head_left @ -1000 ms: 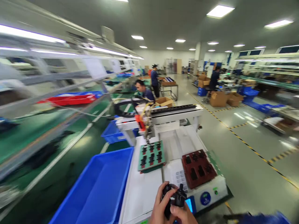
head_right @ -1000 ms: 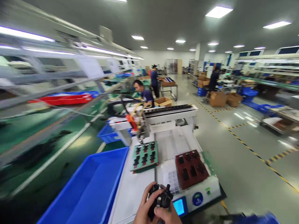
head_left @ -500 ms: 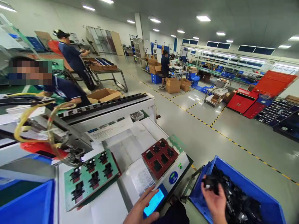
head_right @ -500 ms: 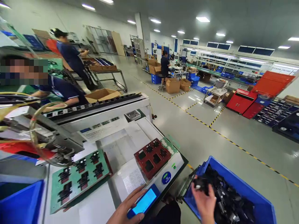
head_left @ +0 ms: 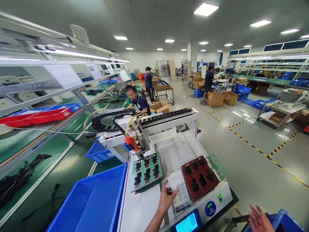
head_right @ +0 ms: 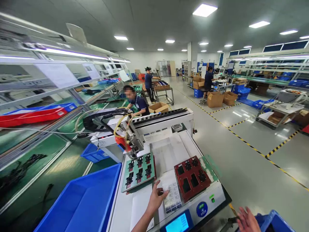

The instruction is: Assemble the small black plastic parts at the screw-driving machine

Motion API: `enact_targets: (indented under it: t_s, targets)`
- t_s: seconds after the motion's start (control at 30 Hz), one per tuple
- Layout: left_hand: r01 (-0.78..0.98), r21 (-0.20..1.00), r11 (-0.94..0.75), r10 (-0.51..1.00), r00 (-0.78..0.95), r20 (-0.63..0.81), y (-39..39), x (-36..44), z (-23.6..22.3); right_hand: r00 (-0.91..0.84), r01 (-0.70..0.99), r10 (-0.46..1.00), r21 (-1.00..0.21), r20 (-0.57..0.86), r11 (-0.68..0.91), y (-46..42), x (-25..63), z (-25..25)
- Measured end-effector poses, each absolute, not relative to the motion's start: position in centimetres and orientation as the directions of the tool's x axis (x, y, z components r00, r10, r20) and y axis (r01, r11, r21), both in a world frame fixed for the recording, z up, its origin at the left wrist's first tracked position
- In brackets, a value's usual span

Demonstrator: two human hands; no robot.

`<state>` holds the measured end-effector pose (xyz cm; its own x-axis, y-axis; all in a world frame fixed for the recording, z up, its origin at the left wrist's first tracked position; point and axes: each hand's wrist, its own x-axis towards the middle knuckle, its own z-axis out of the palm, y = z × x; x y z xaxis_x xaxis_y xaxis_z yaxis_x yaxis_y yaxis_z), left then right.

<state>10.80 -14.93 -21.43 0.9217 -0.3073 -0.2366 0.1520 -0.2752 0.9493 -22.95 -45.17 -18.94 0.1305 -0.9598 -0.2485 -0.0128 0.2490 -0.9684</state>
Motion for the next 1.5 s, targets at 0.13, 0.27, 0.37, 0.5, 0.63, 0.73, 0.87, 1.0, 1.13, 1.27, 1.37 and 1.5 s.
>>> enact_targets:
  t_s: [0.13, 0.27, 0.37, 0.5, 0.63, 0.73, 0.87, 1.0, 1.13, 1.27, 1.37, 1.5]
  targets:
    - [0.157, 0.981, -0.111, -0.311, 0.932, -0.185, -15.8, 10.3, -21.0, 0.674, -0.181, -0.736, -0.980, -0.059, -0.088, -41.1, -11.4, -15.6]
    - [0.157, 0.984, 0.083, -0.362, 0.925, -0.117, -15.1, 9.7, -20.1, 0.949, -0.111, -0.311, -0.864, 0.055, -0.492, -35.8, -2.6, -13.7]
    - [0.111, 0.990, 0.084, -0.357, 0.931, -0.074, -14.4, 9.4, -19.5, 0.955, -0.147, -0.297, -0.853, 0.010, -0.501, -34.1, 0.7, -13.9]
    - [-0.084, 0.991, -0.105, -0.259, 0.964, 0.054, -13.8, 8.9, -18.7, 0.963, -0.113, -0.268, -0.888, 0.012, -0.446, -34.1, 2.2, -14.5]
    - [-0.329, 0.892, -0.310, -0.316, 0.920, 0.229, -14.2, 9.1, -17.2, 0.981, -0.054, -0.191, -0.914, 0.026, -0.402, -34.7, 2.3, -14.4]
    - [-0.335, 0.902, -0.273, -0.430, 0.881, 0.197, -15.1, 9.5, -16.1, 0.981, -0.021, -0.184, -0.914, 0.059, -0.405, -35.0, 2.1, -14.3]
    - [-0.274, 0.939, -0.209, -0.430, 0.888, 0.164, -16.3, 9.6, -15.7, 0.968, 0.022, -0.217, -0.910, 0.122, -0.414, -35.4, 1.9, -14.4]
    - [-0.205, 0.955, -0.216, -0.385, 0.916, 0.109, -16.9, 9.3, -16.2, 0.962, 0.052, -0.224, -0.908, 0.157, -0.415, -35.5, 1.9, -15.0]
    - [-0.154, 0.961, -0.231, -0.360, 0.931, 0.063, -17.1, 9.3, -16.6, 0.955, 0.064, -0.230, -0.887, 0.188, -0.457, -35.5, 1.8, -15.7]
    - [-0.115, 0.965, -0.236, -0.359, 0.933, 0.024, -17.4, 9.5, -16.6, 0.943, 0.089, -0.228, -0.844, 0.243, -0.529, -35.7, 1.2, -15.6]
    - [-0.073, 0.968, -0.239, -0.360, 0.933, -0.018, -17.6, 9.5, -16.6, 0.934, 0.159, -0.166, -0.786, 0.315, -0.598, -35.8, 0.6, -15.2]
    - [-0.043, 0.977, -0.208, -0.397, 0.917, -0.044, -17.6, 9.3, -16.4, 0.896, 0.223, -0.156, -0.727, 0.415, -0.650, -35.5, 0.5, -15.8]
